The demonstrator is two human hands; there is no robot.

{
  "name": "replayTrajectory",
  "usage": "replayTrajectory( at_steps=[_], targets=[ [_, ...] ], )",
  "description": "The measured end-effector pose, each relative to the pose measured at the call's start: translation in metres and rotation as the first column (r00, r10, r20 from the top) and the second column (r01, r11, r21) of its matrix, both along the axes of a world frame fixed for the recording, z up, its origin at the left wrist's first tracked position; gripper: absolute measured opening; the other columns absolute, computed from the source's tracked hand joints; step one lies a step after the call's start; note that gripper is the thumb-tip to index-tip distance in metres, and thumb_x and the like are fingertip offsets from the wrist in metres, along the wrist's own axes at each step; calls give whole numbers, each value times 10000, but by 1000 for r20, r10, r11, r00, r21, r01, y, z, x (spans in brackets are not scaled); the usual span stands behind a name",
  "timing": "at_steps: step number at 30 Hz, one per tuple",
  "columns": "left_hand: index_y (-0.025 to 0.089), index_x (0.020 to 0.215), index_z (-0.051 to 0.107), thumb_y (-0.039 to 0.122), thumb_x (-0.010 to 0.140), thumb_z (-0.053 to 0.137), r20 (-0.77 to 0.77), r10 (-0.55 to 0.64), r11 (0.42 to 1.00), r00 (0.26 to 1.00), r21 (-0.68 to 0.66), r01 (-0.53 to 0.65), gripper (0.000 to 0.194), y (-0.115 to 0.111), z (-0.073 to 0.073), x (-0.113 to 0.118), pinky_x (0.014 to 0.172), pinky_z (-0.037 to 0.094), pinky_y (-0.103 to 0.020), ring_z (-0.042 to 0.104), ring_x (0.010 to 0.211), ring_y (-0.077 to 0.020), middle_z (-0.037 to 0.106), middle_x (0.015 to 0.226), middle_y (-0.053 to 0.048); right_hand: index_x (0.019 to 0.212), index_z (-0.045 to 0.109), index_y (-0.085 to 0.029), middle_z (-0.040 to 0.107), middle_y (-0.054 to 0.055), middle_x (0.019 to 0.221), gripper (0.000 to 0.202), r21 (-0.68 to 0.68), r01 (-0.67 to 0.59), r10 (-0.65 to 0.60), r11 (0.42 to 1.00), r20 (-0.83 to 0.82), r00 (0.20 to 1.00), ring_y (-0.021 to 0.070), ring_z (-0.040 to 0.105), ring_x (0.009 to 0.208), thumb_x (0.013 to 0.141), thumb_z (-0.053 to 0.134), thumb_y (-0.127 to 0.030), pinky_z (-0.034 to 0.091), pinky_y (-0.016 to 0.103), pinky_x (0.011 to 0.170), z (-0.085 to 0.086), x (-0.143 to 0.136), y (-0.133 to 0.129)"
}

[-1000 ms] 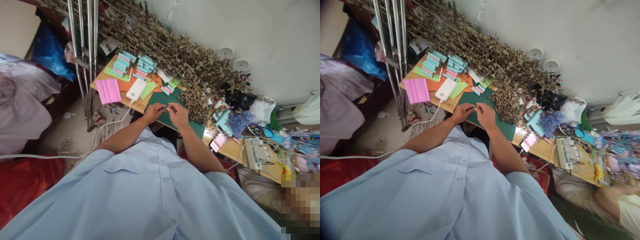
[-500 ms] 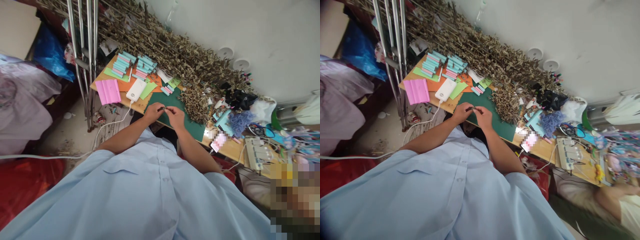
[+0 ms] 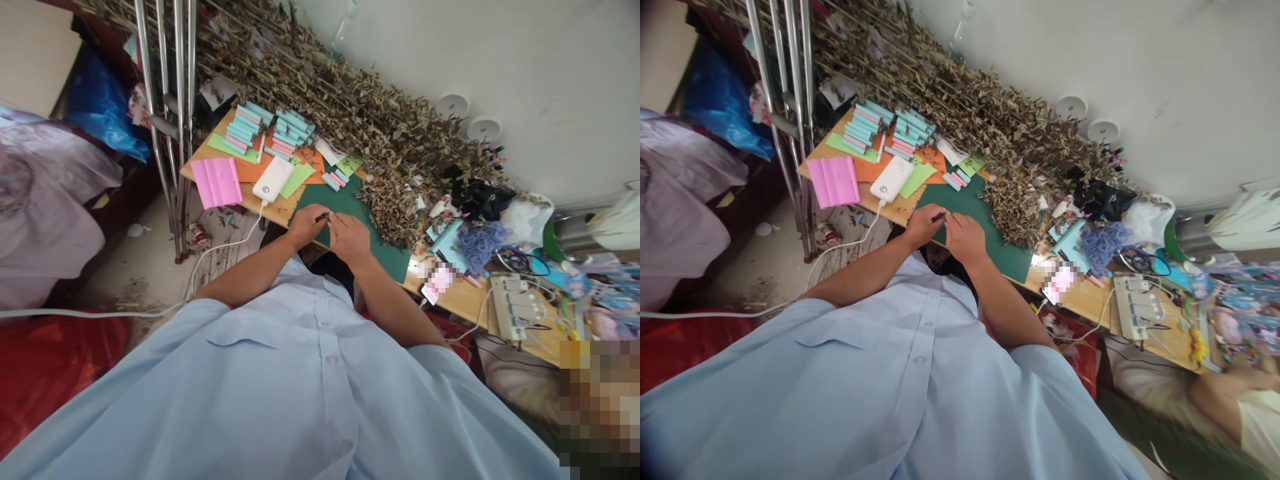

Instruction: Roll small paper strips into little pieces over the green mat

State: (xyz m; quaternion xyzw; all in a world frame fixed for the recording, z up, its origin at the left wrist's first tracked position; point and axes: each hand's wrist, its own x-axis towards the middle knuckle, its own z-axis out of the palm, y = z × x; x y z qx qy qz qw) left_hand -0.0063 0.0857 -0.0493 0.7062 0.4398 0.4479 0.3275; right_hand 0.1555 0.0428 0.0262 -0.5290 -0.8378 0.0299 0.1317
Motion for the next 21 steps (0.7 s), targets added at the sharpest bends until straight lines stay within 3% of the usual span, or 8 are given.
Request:
replayTrajectory(
  at_steps=[5, 8, 13, 21],
  targets=[
    [178, 1027, 755, 185, 936, 642, -10, 11, 1000, 1000, 23, -11, 145, 1, -2, 0, 859, 528, -301, 662, 901, -183, 727, 941, -57, 1399, 658, -100, 707, 209, 1334, 446, -36, -22, 27, 999, 153, 988, 353, 660, 1132, 1028, 451, -232, 491, 507, 995, 21, -4, -3],
    [176, 989, 748, 237, 946, 670, -18, 20, 999, 1000, 44, -20, 108, 1, -2, 0, 838, 520, -305, 652, 879, -186, 712, 905, -55, 1399, 665, -146, 693, 171, 1396, 437, -27, 9, -8, 1000, 22, 1000, 324, 664, 1194, 1031, 449, -239, 496, 486, 1038, 16, 1, -1],
    [183, 972, 741, 213, 946, 665, -30, 20, 999, 999, 44, -19, 85, 2, -1, 0, 832, 515, -302, 653, 884, -185, 705, 892, -50, 1294, 741, -219, 753, 104, 1303, 405, -18, 23, -26, 1000, -233, 972, 261, 690, 1215, 1047, 426, -284, 540, 436, 1062, -2, 9, -1],
    [186, 990, 747, 181, 927, 652, -10, 9, 1000, 1000, 27, -8, 113, 0, 0, 0, 851, 528, -301, 658, 891, -180, 715, 918, -52, 1226, 768, -202, 755, 119, 1255, 379, -43, 23, -31, 999, -197, 980, 264, 688, 1177, 1032, 446, -248, 536, 415, 1039, 1, 5, 0]
  ],
)
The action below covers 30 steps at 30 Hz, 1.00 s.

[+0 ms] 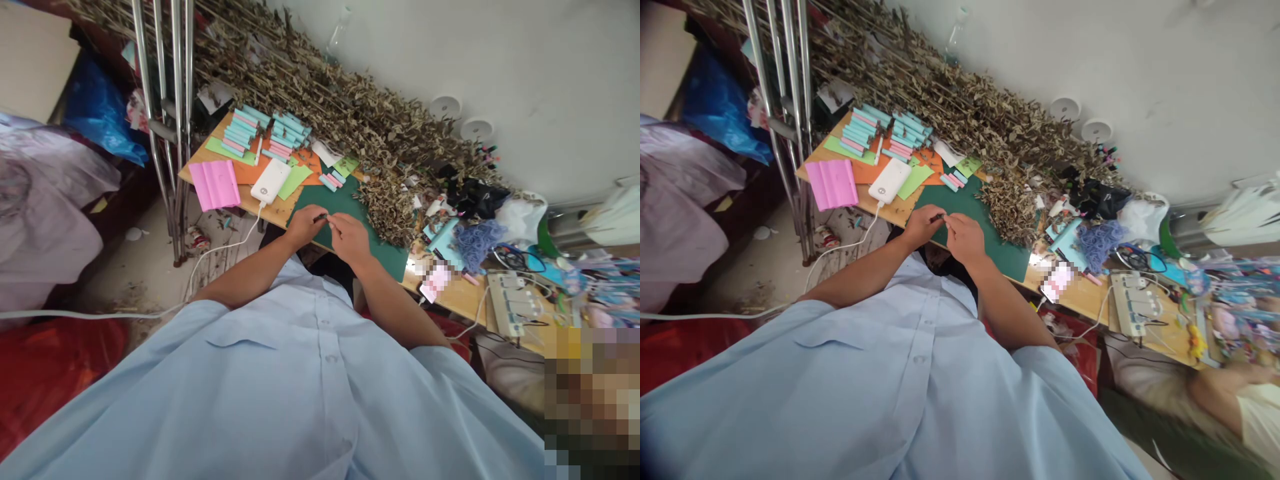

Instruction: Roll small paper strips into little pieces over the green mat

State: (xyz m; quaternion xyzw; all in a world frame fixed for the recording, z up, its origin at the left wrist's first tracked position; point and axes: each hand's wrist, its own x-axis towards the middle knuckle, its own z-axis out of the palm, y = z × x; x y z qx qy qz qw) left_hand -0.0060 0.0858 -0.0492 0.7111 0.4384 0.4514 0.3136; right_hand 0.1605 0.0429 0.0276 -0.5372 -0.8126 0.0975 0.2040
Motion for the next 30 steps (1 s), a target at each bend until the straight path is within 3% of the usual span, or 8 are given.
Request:
replayTrajectory(
  at_steps=[9, 19, 30],
  targets=[
    [188, 972, 751, 196, 907, 635, 23, 16, 1000, 1000, 16, -17, 133, 0, -2, 0, 836, 537, -308, 659, 872, -181, 722, 909, -55, 1094, 746, -192, 745, 131, 1122, 289, -75, 15, 4, 997, 253, 968, 282, 662, 1024, 1035, 477, -279, 489, 386, 890, 27, -16, 8],
    [195, 999, 753, 275, 942, 654, 6, 17, 1000, 1000, 12, -18, 140, 6, -6, -4, 826, 528, -308, 628, 812, -160, 731, 936, -46, 1130, 769, -223, 750, 74, 1199, 318, -104, 33, -22, 994, 101, 995, 230, 669, 1103, 1051, 465, -270, 499, 332, 957, 21, -9, 9],
    [235, 899, 733, 334, 956, 641, 97, -34, 997, 995, 70, 27, 147, 9, -7, -6, 764, 493, -339, 619, 793, -204, 679, 813, -58, 1021, 743, -185, 745, 102, 1083, 252, -181, 79, -44, 980, 190, 981, 232, 669, 1009, 1059, 517, -290, 481, 341, 900, 32, -23, 27]
  ],
)
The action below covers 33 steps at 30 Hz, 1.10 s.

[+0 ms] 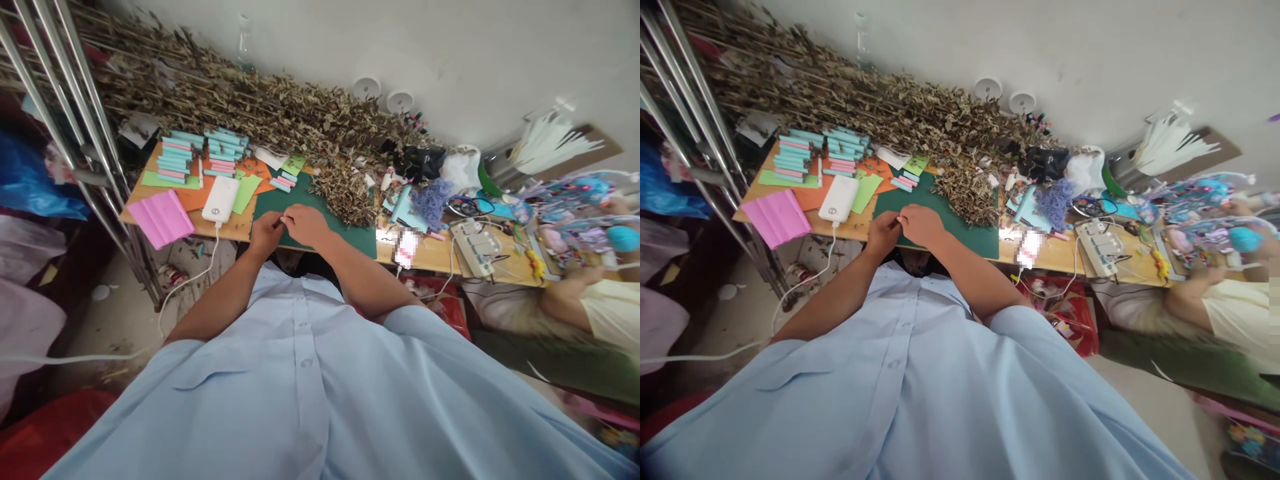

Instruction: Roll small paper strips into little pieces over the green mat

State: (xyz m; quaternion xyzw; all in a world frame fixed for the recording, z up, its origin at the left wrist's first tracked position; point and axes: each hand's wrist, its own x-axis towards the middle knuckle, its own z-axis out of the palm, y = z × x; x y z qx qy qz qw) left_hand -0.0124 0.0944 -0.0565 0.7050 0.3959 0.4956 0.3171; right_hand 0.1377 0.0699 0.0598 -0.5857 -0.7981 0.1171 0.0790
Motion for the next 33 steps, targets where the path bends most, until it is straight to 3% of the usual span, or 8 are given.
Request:
replayTrajectory(
  at_steps=[4, 7, 11, 18, 27, 33],
  targets=[
    [217, 913, 736, 343, 968, 646, -32, 34, 999, 999, -24, -35, 164, 0, -1, 0, 762, 495, -329, 610, 775, -184, 687, 830, -56, 1004, 750, -188, 749, 102, 1071, 264, 26, -23, 23, 999, -24, 999, 232, 673, 996, 1057, 514, -294, 484, 339, 896, -2, 2, 0],
    [181, 971, 741, 356, 982, 658, -91, 56, 996, 994, -60, -62, 194, -1, -1, 2, 801, 522, -315, 642, 812, -170, 721, 883, -56, 1012, 760, -207, 762, 82, 1060, 275, 105, -2, 18, 994, -157, 987, 224, 678, 1038, 1053, 499, -282, 492, 329, 917, -10, 12, -9],
    [203, 1006, 770, 330, 925, 745, -140, 78, 993, 987, -79, -90, 152, -4, 1, 3, 901, 566, -337, 708, 941, -190, 772, 992, -65, 1004, 766, -195, 777, 83, 1014, 279, 147, 163, -98, 976, -374, 922, 219, 696, 964, 1020, 507, -297, 518, 340, 906, -35, 34, -20],
    [200, 989, 792, 284, 921, 750, -154, 102, 990, 983, -83, -116, 117, -9, 9, 4, 963, 583, -359, 737, 1001, -201, 796, 1049, -88, 966, 788, -211, 805, 85, 995, 277, 57, 270, -202, 961, -518, 831, 240, 729, 930, 957, 561, -368, 558, 391, 901, -77, 64, -51],
    [213, 1029, 792, 321, 982, 658, -170, 93, 991, 981, -78, -107, 178, -13, 11, 1, 973, 587, -359, 733, 1023, -192, 792, 1075, -80, 922, 789, -232, 814, 107, 1005, 301, 44, 365, -273, 930, -583, 765, 287, 754, 963, 934, 569, -437, 584, 476, 943, -96, 104, -73],
    [195, 1135, 781, 342, 991, 624, -126, 118, 982, 985, -135, -135, 258, -11, 3, -2, 862, 598, -314, 726, 882, -168, 777, 968, -67, 923, 792, -256, 815, 103, 997, 297, 28, 354, -264, 935, -612, 746, 298, 761, 954, 935, 581, -466, 601, 493, 931, -103, 118, -78]
  ],
)
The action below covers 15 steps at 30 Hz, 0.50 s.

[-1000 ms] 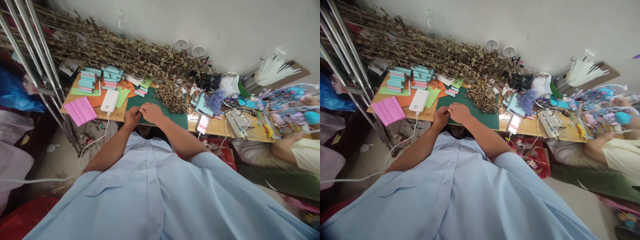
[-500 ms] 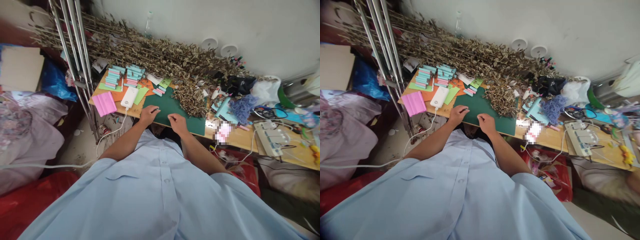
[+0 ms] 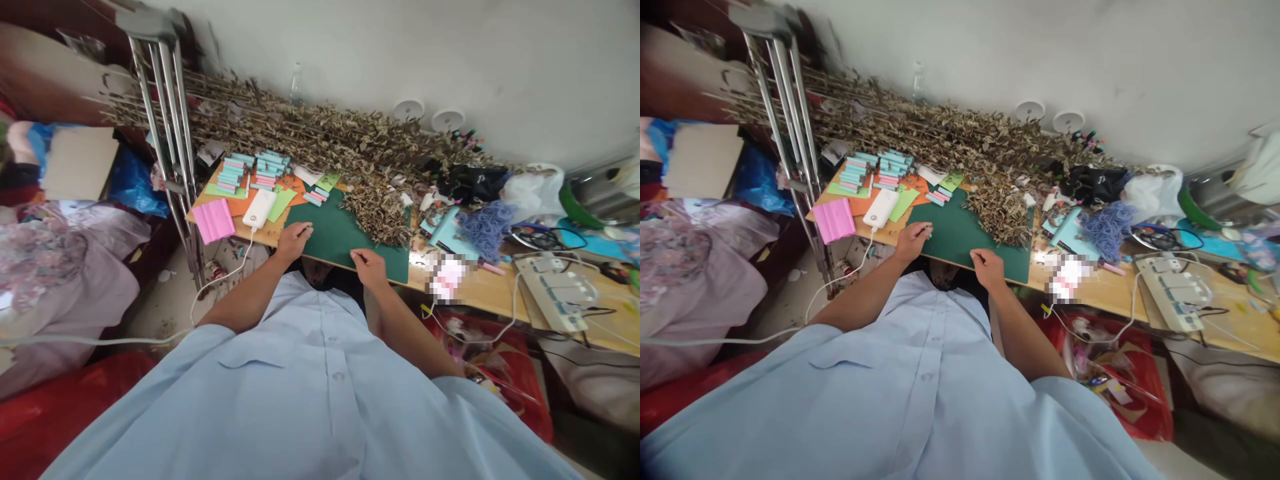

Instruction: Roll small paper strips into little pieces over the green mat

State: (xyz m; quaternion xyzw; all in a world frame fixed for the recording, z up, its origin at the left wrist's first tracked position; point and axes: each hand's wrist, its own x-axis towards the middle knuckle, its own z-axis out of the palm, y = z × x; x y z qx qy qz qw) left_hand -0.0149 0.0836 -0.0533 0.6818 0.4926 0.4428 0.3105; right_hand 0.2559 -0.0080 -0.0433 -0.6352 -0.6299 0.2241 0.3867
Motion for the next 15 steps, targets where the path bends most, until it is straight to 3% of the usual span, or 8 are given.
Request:
replayTrajectory(
  at_steps=[5, 9, 11, 13, 15],
  targets=[
    [204, 1128, 781, 352, 984, 637, -64, 41, 998, 997, 39, -38, 252, 14, 5, 0, 916, 600, -357, 738, 925, -197, 786, 992, -80, 903, 776, -286, 810, 85, 977, 269, 27, -53, 52, 998, 14, 999, 292, 759, 941, 948, 562, -442, 604, 495, 925, 2, -6, -3],
    [225, 1140, 780, 358, 967, 664, -123, 144, 984, 982, 122, -129, 247, 39, 13, 1, 975, 583, -397, 720, 1066, -248, 781, 1129, -107, 919, 774, -267, 807, 84, 975, 266, 34, -99, 99, 994, 4, 995, 267, 750, 939, 966, 558, -415, 598, 450, 912, 8, -9, -7],
    [215, 1133, 783, 319, 950, 670, -179, 135, 980, 975, 171, -104, 239, 53, 15, 0, 1003, 566, -418, 702, 1091, -264, 774, 1146, -119, 924, 777, -251, 806, 84, 977, 261, 50, -110, 111, 993, -14, 994, 254, 746, 931, 968, 572, -406, 592, 424, 903, 9, -4, -8],
    [207, 1085, 796, 259, 919, 672, -270, 75, 982, 960, 187, -24, 213, 62, 13, -1, 1031, 549, -437, 688, 1101, -275, 769, 1133, -126, 937, 781, -237, 801, 88, 977, 258, 88, -53, 53, 995, 1, 999, 245, 739, 925, 967, 583, -400, 585, 407, 901, 11, 8, -7],
    [208, 1038, 806, 194, 896, 641, -404, 20, 987, 915, 156, 48, 219, 66, 11, -2, 1063, 531, -453, 679, 1122, -281, 761, 1135, -120, 965, 782, -221, 788, 96, 975, 260, 137, 95, -103, 986, 57, 993, 244, 721, 915, 966, 585, -390, 578, 404, 899, 14, 26, -3]
  ],
)
